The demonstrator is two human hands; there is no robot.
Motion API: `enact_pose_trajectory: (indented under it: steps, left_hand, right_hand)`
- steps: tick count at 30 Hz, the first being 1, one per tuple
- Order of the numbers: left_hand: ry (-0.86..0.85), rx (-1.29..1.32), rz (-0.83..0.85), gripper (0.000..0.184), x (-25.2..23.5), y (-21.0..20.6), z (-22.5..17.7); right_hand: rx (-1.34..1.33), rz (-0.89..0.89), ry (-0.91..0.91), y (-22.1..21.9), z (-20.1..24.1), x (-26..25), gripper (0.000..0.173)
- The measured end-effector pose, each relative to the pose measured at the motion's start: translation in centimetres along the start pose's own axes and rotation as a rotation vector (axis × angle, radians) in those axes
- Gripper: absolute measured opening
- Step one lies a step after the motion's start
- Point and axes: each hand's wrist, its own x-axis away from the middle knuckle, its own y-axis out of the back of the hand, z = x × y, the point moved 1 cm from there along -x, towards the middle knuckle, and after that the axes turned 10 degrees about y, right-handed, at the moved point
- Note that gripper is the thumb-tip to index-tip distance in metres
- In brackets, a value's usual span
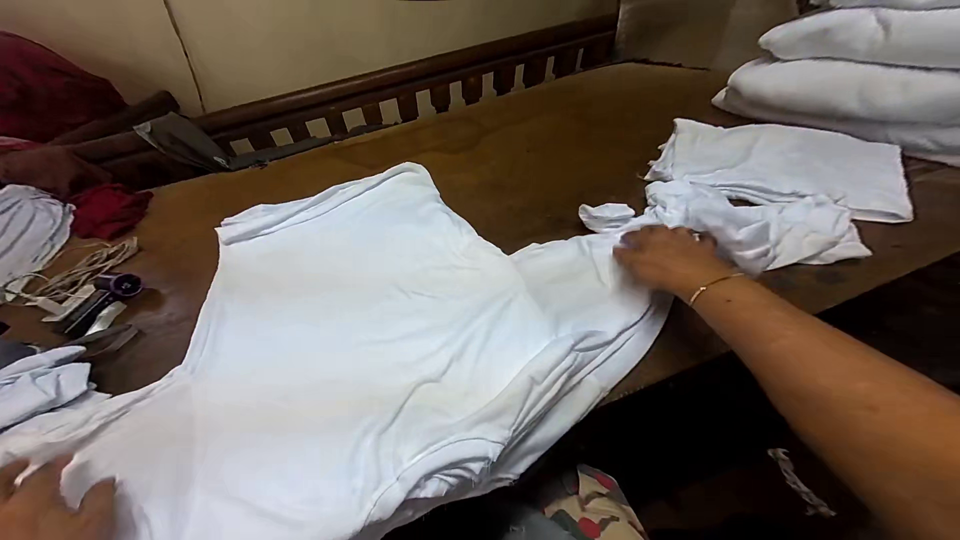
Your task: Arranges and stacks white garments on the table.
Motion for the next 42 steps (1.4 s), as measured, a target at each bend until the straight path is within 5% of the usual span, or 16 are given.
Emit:
enact_pose_trajectory:
  steps: [3, 7, 12, 19, 22, 25, 29, 32, 38, 42]
  left_hand:
    - [-0.296, 0.209, 0.016, 0.055, -1.3, -3.1, -3.4]
    - [-0.302, 0.027, -0.017, 0.088, -2.3, -9.0, -7.5]
    - [-0.306, -0.043, -0.031, 0.091, -2.9, -10.1, -9.7]
    - [-0.404, 0.056, 0.008, 0.082, -5.8, -11.3, -15.3]
    - [-0.538, 0.416, 0.007, 0.058, -4.4, -9.4, -14.2]
    - [-0.716, 0.709, 0.151, 0.058, 0.4, -6.5, -12.2]
    - [-0.903, 0.665, 0.27, 0.058, 5.8, -6.2, -10.8]
    - [-0.909, 0.591, 0.164, 0.032, 7.3, -8.4, -10.5]
    - [-0.871, 0.602, 0.061, 0.025, 6.8, -8.8, -11.4]
    - [-0.842, 0.625, 0.059, 0.025, 6.1, -6.6, -12.8]
  right_hand:
    - [-0.068, -0.109, 0.118, 0.0, 4.3, -1.6, 0.043]
    - [0.052, -0.161, 0.253, -5.8, 5.6, -3.0, 0.05]
    - [0.083, -0.199, 0.265, -5.4, 2.4, -4.0, 0.063]
    - [0.197, -0.13, 0.181, -4.0, -1.3, -5.3, 0.059]
    - [0.036, -0.15, 0.342, -1.6, 1.2, -2.3, 0.034]
    - [-0.274, -0.143, 0.61, 1.1, 6.5, 4.6, 0.035]
    - [-0.408, -0.038, 0.992, 1.1, 13.0, 11.7, 0.027]
    - [-0.277, -0.044, 1.114, -0.2, 15.0, 12.0, 0.02]
    - [-0.264, 0.01, 1.137, 0.5, 15.0, 9.6, 0.015]
    - [-0.472, 0.03, 0.991, 2.7, 15.2, 8.9, 0.012]
